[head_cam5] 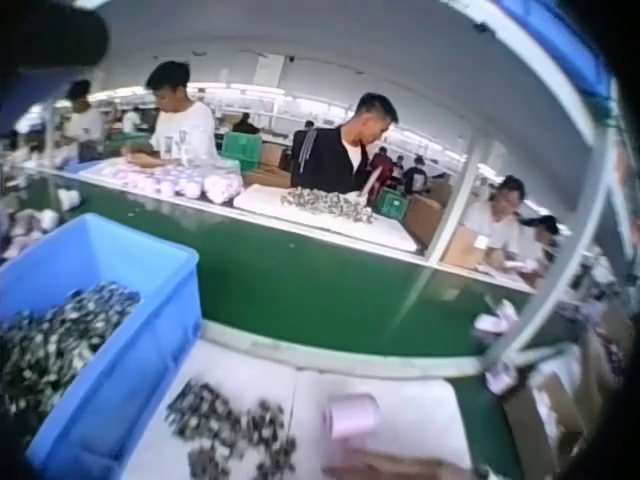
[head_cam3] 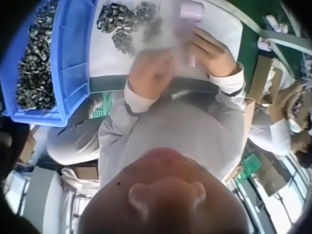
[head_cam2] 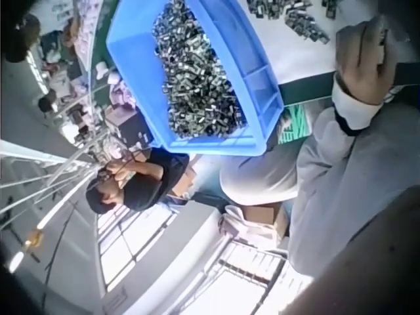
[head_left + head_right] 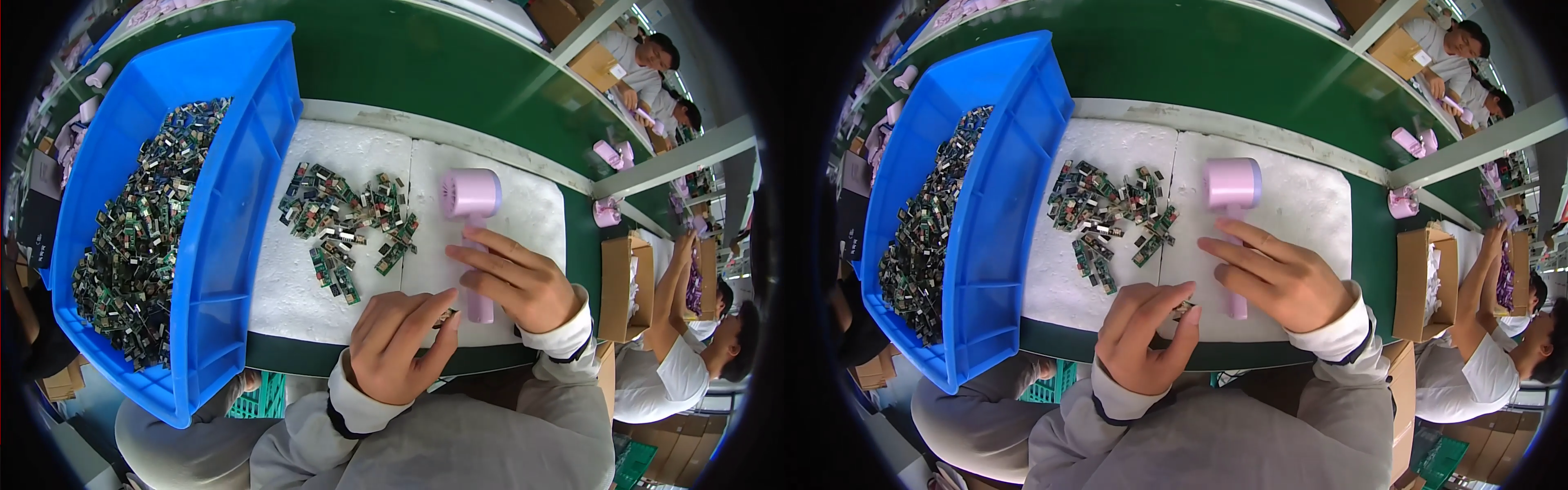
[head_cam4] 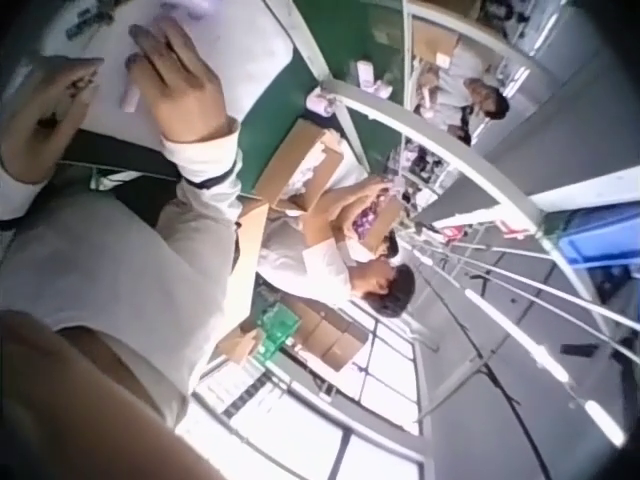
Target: The person picks up a circuit board from a blue bin and connects it to the internal wires of a pink handheld fan. After fitting the board into the fan housing, they set the assembled unit aside on the workbench.
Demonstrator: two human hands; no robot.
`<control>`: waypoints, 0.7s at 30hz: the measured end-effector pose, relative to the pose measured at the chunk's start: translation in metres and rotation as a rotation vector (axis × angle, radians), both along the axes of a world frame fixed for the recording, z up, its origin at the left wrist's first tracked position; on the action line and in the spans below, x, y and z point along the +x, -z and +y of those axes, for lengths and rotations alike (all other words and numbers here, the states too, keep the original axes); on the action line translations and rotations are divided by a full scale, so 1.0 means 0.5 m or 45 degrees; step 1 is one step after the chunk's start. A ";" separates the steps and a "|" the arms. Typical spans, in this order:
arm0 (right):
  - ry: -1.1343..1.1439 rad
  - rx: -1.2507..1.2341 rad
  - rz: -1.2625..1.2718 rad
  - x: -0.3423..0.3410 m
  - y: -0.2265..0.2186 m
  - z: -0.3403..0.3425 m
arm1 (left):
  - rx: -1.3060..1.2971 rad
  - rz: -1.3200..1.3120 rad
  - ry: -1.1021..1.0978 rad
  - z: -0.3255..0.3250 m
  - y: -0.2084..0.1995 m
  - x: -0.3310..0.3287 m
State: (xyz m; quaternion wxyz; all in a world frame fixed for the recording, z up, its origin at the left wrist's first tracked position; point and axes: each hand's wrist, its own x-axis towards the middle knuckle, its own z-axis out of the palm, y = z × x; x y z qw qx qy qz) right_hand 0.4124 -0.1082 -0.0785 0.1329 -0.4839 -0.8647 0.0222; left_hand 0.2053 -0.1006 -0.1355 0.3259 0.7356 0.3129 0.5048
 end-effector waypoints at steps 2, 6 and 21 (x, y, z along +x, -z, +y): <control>-0.002 -0.040 0.109 -0.002 0.010 0.000 | -0.023 -0.021 0.050 -0.001 0.003 -0.002; -0.018 -0.102 0.386 0.015 0.024 0.016 | 0.023 -0.040 0.127 0.001 0.027 0.014; 0.233 -0.064 0.542 0.043 0.019 0.007 | -0.145 0.529 -0.041 -0.015 -0.007 0.040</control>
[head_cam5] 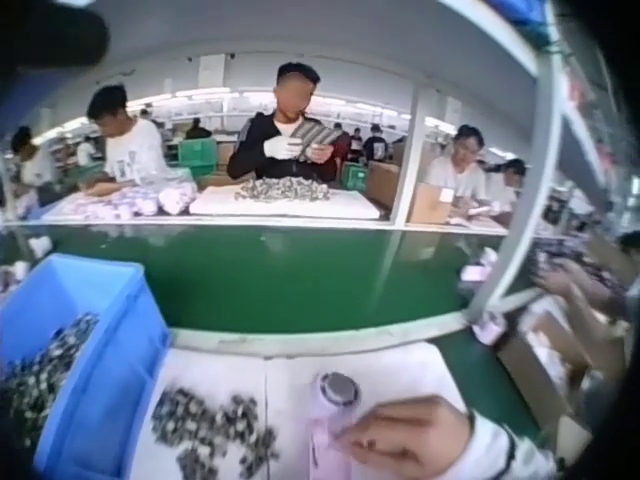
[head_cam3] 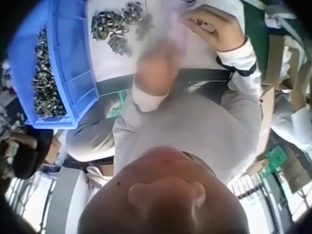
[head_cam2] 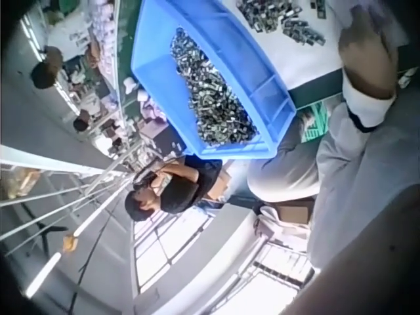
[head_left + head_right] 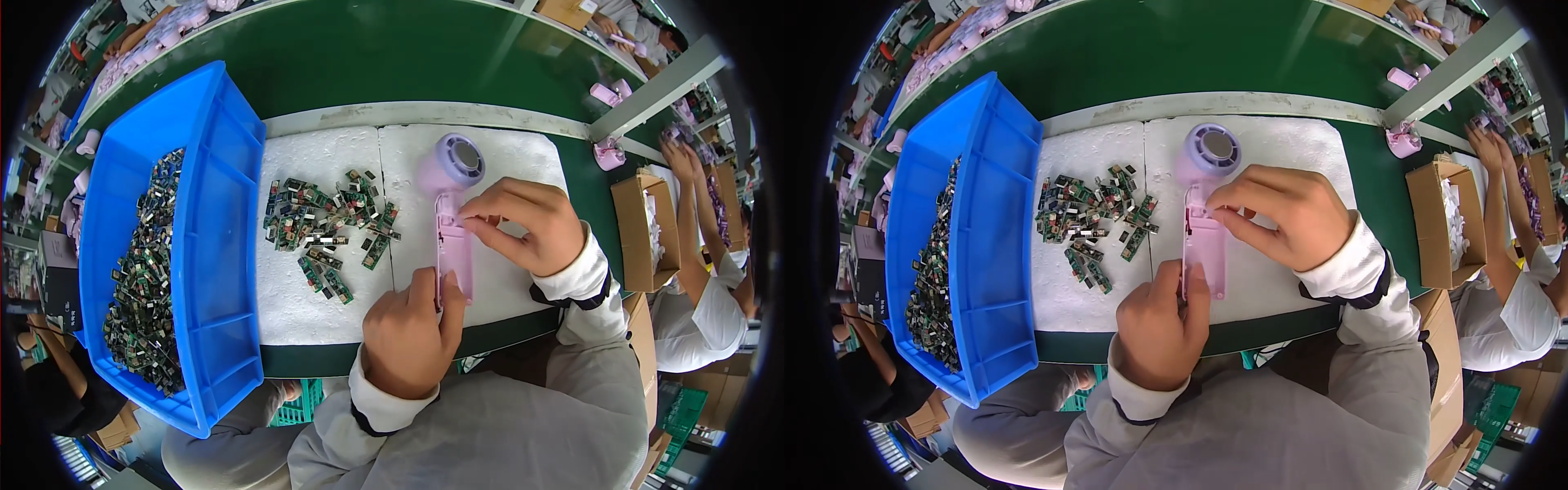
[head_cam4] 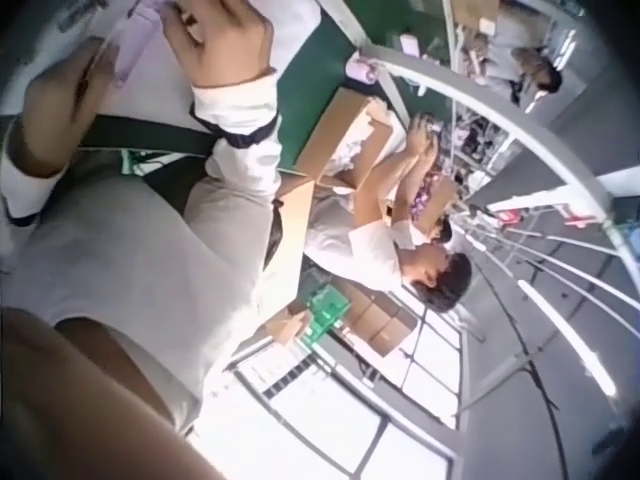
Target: The person picks up a circuit board from a blue bin and connects it to the internal wires of a pink handheld fan. After fitting the board into the fan housing, they set the assembled unit aside on the workbench.
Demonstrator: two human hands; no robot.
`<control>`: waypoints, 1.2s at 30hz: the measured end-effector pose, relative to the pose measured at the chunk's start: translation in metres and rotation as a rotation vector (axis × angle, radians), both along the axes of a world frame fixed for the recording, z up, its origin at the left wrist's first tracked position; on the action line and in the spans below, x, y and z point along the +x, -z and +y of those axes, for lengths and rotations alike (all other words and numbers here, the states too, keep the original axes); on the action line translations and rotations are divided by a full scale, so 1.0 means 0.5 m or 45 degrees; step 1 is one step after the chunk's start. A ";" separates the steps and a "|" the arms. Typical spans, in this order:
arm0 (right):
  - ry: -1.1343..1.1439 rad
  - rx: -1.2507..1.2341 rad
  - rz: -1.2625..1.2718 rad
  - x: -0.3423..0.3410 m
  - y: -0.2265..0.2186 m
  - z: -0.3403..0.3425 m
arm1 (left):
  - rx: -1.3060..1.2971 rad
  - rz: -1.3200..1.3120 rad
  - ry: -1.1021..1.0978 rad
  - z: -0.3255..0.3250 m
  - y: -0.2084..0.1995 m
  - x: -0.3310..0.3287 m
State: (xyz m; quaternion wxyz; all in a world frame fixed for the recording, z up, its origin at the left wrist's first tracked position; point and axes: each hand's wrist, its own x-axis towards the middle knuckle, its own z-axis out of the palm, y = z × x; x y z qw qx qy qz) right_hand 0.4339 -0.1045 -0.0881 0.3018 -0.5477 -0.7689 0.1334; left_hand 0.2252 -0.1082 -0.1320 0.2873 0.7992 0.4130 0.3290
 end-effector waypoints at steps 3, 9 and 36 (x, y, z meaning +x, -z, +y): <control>0.082 -0.067 0.033 0.000 -0.001 -0.005 | -0.294 -0.036 0.120 0.003 -0.008 -0.014; -0.032 -0.050 -0.034 0.012 0.016 0.007 | 0.087 0.299 0.021 0.000 -0.012 0.009; -0.208 -0.345 0.169 0.011 0.037 0.013 | 0.308 0.308 0.139 0.060 -0.018 0.007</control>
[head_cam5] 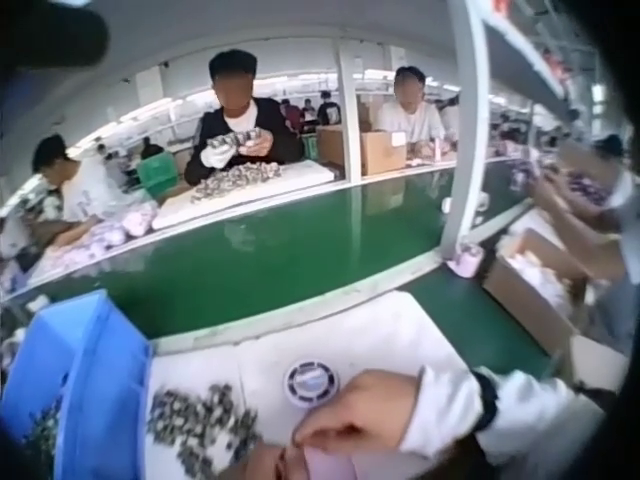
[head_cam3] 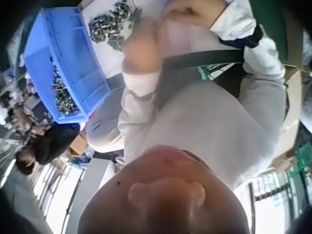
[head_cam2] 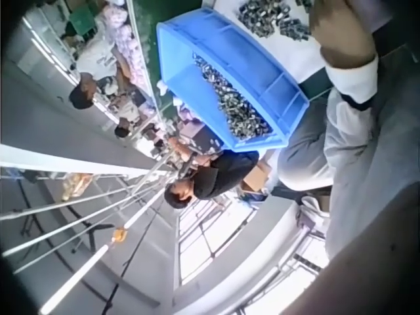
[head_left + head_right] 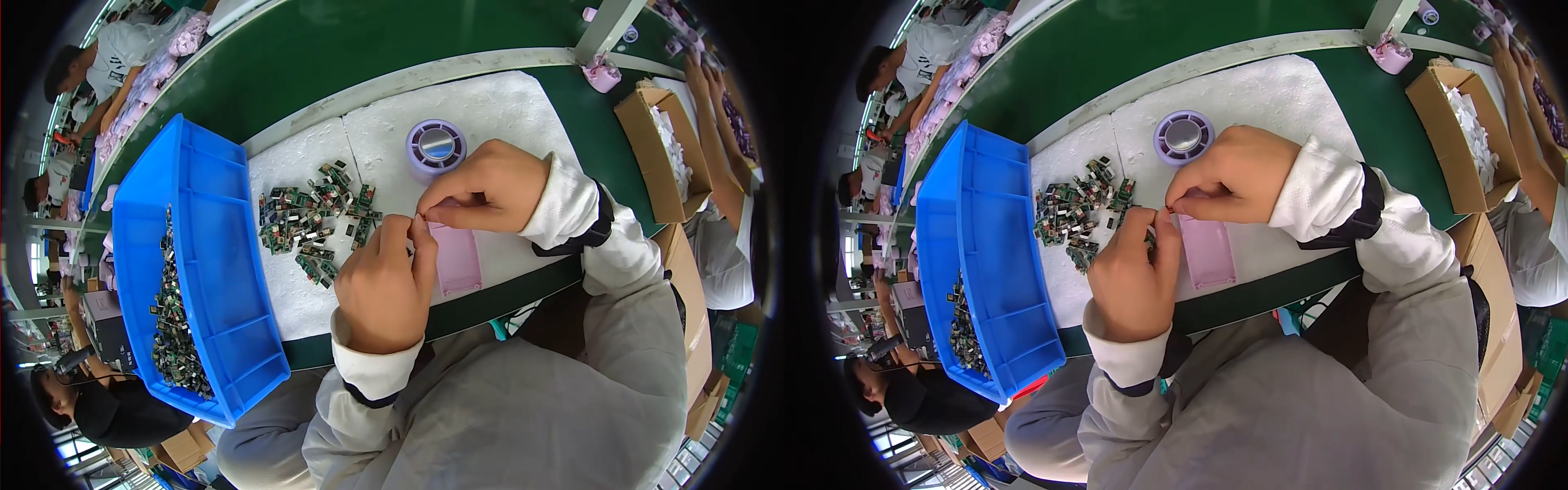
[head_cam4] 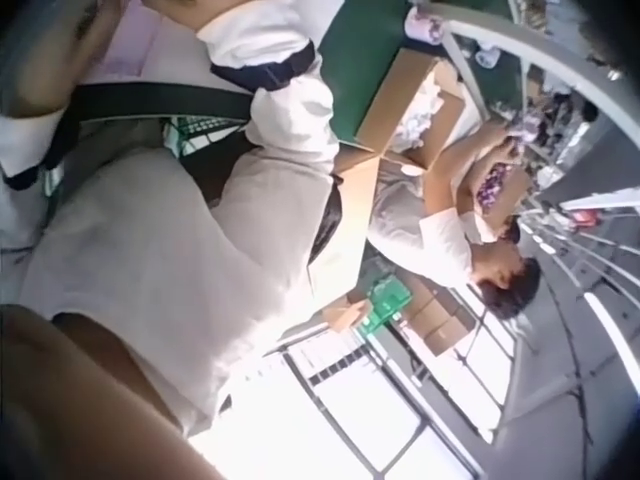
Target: The person picks up a circuit board from a blue bin and connects it to the internal wires of a pink handheld fan. After fitting the board into the fan housing, they set the assembled unit aside on the workbench.
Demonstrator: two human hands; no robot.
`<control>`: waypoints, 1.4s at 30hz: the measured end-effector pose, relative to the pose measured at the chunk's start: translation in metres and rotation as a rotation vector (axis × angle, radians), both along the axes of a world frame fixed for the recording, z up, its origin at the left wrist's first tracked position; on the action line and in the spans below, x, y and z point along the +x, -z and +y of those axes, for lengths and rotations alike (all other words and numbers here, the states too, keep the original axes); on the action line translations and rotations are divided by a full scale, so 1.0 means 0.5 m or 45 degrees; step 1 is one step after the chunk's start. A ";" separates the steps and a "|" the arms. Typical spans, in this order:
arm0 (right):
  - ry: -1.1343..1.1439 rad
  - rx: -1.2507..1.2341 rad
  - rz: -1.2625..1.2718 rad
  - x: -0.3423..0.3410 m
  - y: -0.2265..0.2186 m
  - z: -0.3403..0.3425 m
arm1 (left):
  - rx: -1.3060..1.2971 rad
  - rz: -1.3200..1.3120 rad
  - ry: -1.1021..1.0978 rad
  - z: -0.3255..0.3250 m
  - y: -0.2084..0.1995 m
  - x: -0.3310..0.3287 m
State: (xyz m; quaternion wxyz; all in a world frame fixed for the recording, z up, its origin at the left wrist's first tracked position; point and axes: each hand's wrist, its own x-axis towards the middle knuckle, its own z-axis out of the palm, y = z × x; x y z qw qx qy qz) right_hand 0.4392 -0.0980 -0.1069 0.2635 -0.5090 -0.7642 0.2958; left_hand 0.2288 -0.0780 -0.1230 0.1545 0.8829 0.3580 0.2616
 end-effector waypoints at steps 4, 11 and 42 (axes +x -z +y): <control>0.029 0.095 -0.020 -0.007 0.000 -0.005 | -0.164 -0.183 0.007 -0.014 0.026 -0.020; 0.045 0.159 -0.013 -0.007 -0.001 -0.006 | -0.575 -0.300 0.017 -0.030 -0.007 -0.045; -0.042 0.321 0.032 -0.024 -0.006 -0.013 | -1.132 -1.054 0.054 -0.021 0.024 -0.052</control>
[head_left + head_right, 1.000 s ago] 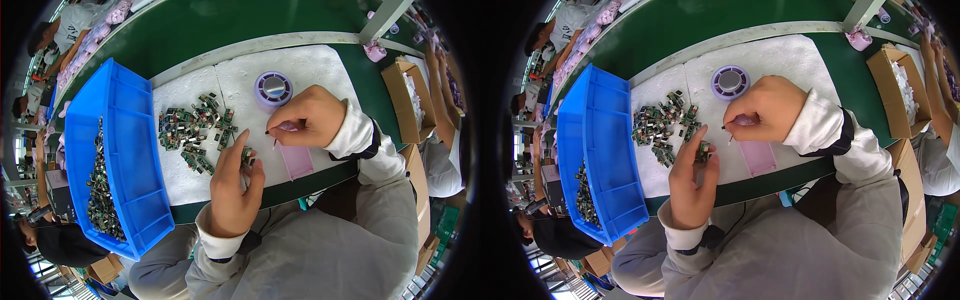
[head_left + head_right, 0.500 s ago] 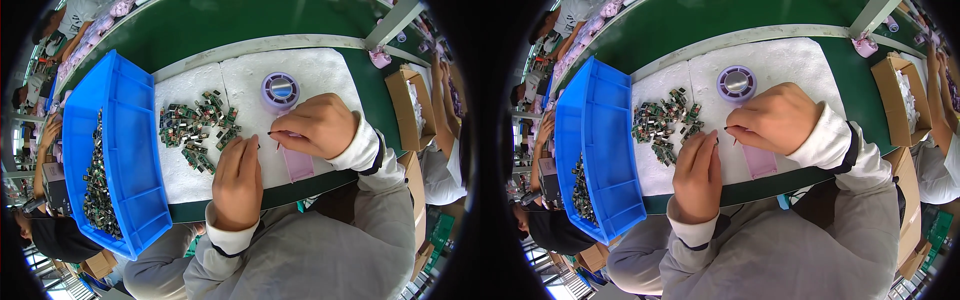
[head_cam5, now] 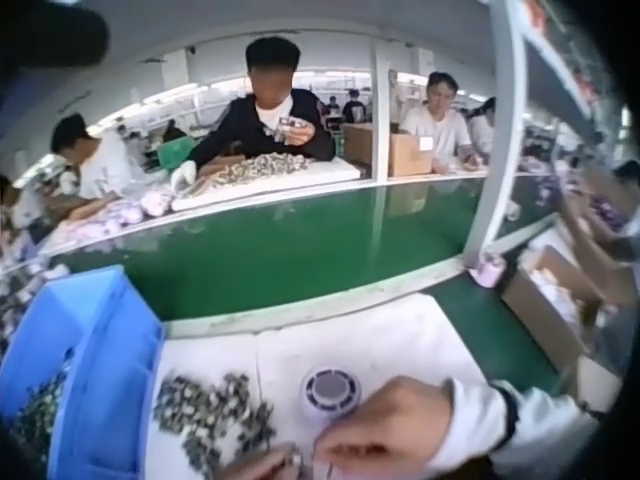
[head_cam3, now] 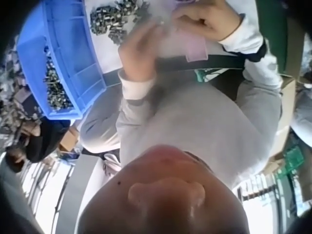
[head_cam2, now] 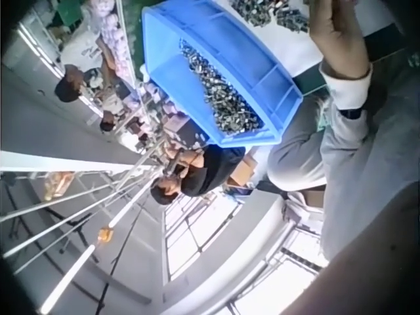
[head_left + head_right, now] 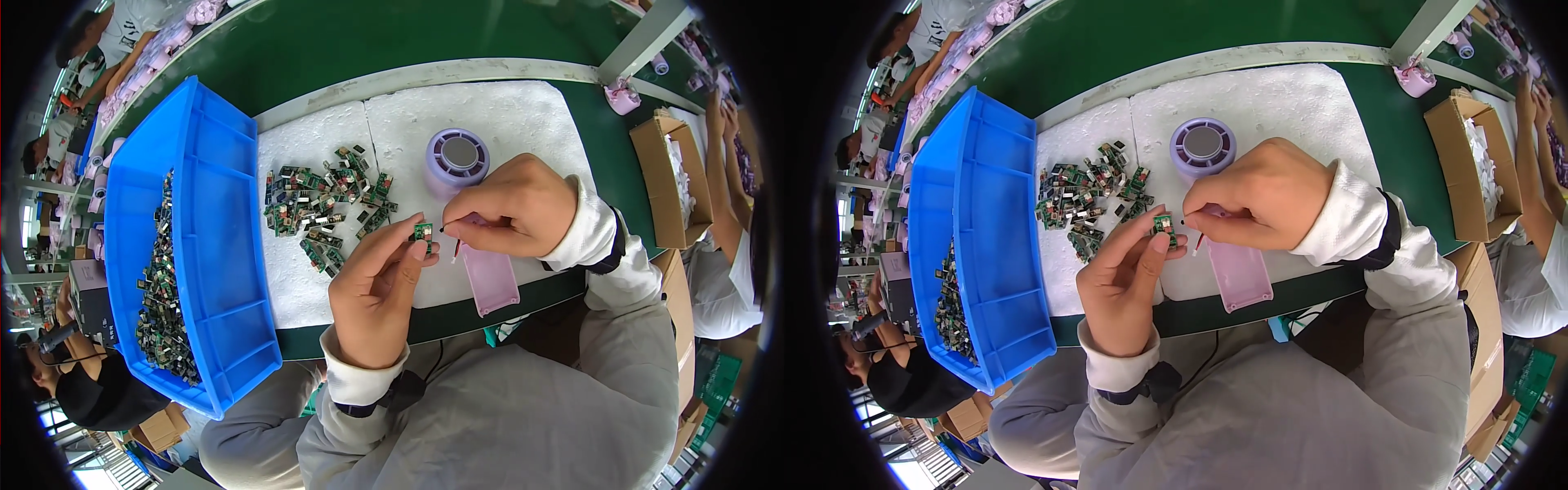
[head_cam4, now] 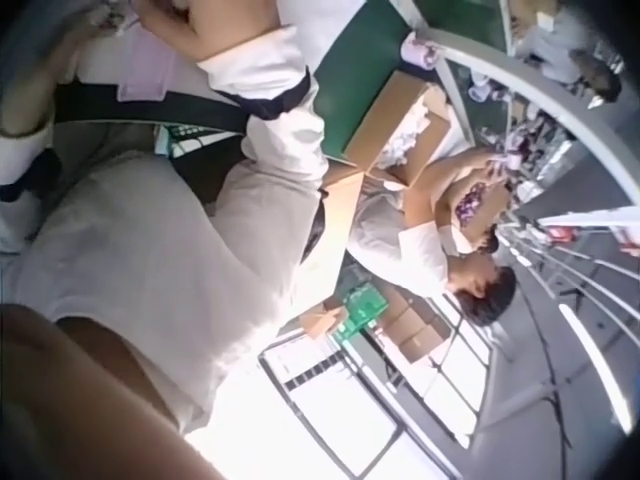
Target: The person picks up a circuit board from a blue bin and connects it to the internal wires of a pink handheld fan. After fitting the board into the fan housing, they set the assembled unit aside on the workbench.
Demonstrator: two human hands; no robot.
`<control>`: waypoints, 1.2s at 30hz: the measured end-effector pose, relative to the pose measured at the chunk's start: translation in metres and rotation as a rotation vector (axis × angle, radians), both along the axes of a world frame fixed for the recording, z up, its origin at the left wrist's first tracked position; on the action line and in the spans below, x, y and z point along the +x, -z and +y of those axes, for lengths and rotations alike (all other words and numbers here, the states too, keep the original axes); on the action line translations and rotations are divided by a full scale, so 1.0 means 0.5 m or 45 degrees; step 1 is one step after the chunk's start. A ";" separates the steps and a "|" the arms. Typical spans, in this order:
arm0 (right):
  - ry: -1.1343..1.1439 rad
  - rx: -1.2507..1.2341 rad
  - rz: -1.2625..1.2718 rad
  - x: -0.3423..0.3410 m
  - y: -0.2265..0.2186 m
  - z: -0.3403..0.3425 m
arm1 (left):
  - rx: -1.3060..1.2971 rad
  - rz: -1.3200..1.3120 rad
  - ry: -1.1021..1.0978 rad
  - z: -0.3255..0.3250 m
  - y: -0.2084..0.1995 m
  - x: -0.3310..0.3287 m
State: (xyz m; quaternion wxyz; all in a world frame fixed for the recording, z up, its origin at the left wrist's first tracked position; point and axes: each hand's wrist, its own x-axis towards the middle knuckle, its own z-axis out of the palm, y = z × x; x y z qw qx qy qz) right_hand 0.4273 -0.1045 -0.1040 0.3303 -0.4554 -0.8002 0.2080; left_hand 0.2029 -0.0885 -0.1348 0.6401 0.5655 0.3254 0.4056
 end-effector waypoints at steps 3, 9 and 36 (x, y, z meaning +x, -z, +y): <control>-0.039 -0.021 0.029 -0.001 -0.002 -0.002 | 0.006 -0.049 0.014 -0.008 0.015 0.010; -0.056 -0.039 0.038 0.003 -0.006 -0.003 | 0.070 -0.084 0.034 -0.005 0.028 0.010; -0.047 -0.068 0.030 0.001 -0.016 0.001 | -0.024 -0.265 0.086 -0.005 0.031 0.002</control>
